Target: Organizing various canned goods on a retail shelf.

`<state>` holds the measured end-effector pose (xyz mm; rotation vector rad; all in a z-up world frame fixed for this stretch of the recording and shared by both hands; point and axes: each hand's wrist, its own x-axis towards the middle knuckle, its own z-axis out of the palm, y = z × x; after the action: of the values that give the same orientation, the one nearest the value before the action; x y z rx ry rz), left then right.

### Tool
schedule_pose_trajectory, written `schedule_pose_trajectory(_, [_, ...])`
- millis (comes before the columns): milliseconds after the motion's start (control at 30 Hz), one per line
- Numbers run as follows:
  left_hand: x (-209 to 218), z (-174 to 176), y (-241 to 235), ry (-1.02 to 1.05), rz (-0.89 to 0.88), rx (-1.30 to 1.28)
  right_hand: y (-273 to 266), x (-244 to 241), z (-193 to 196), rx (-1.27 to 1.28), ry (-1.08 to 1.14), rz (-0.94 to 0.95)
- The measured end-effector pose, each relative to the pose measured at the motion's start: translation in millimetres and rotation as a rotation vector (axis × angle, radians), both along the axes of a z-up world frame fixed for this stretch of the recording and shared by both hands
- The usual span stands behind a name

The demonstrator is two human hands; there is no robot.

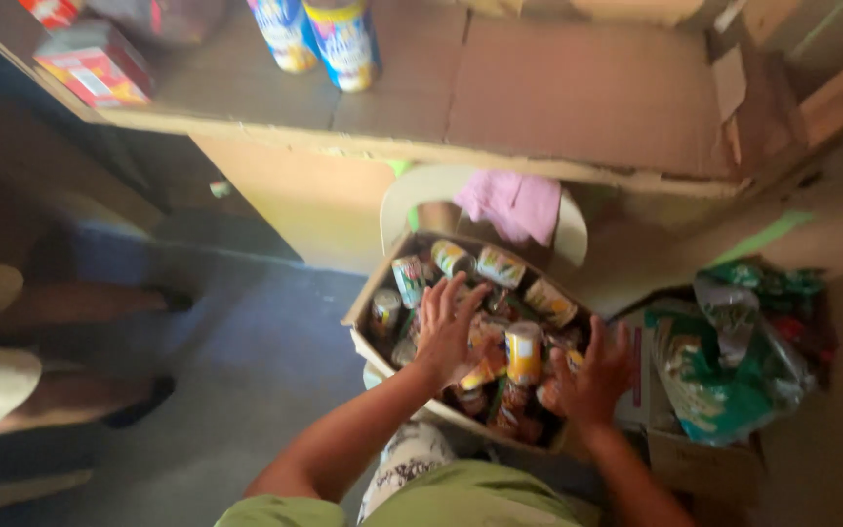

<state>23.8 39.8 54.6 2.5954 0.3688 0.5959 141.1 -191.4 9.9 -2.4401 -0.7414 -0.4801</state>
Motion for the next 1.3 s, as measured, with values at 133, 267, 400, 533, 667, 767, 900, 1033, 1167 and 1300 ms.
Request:
schedule_pose_trajectory(133, [39.8, 41.8, 56.6, -0.138, 0.122, 0.072, 24.3, 14.4, 29.5, 0.115, -0.113, 0.039])
schedule_pose_trajectory(267, [72.4, 105.3, 132.3, -0.424, 0.293, -0.004, 65.2, 20.0, 65.0, 0.216, -0.053, 0.049])
schedule_pose_trajectory(400, [114.1, 145.0, 218.2, -0.567, 0.436, -0.006, 121.7, 25.6, 106.1, 0.143, -0.080, 0.138])
schedule_pose_trajectory(533, [148.7, 153.8, 286.2, -0.615, 0.423, -0.113, 183.3, 33.4, 167.3, 0.168, -0.305, 0.350])
schedule_pose_trajectory(667, [158.6, 171.4, 307.2, -0.181, 0.585, -0.291, 242.2, 53.1, 212.5, 0.171, -0.303, 0.397])
schedule_pose_trajectory(767, [158.6, 174.9, 304.3, -0.067, 0.486, -0.290, 279.0, 71.6, 231.7, 0.184, -0.140, 0.382])
schedule_pose_trajectory(900, [178.0, 123.1, 303.4, -0.322, -0.269, -0.507, 319.2, 94.3, 231.4, 0.311, 0.143, 0.344])
schedule_pose_trajectory(1033, [139.4, 153.5, 303.5, -0.139, -0.383, -0.243, 332.6, 107.4, 218.3, 0.590, 0.513, 0.298])
schedule_pose_trajectory(1167, [124.7, 174.8, 340.4, -0.703, 0.265, 0.127, 330.0, 108.9, 212.1, 0.630, 0.433, 0.368])
schedule_pose_trajectory(1300, [136.5, 172.1, 399.0, -0.747, 0.575, 0.034, 329.7, 109.3, 208.5, 0.610, 0.397, 0.394])
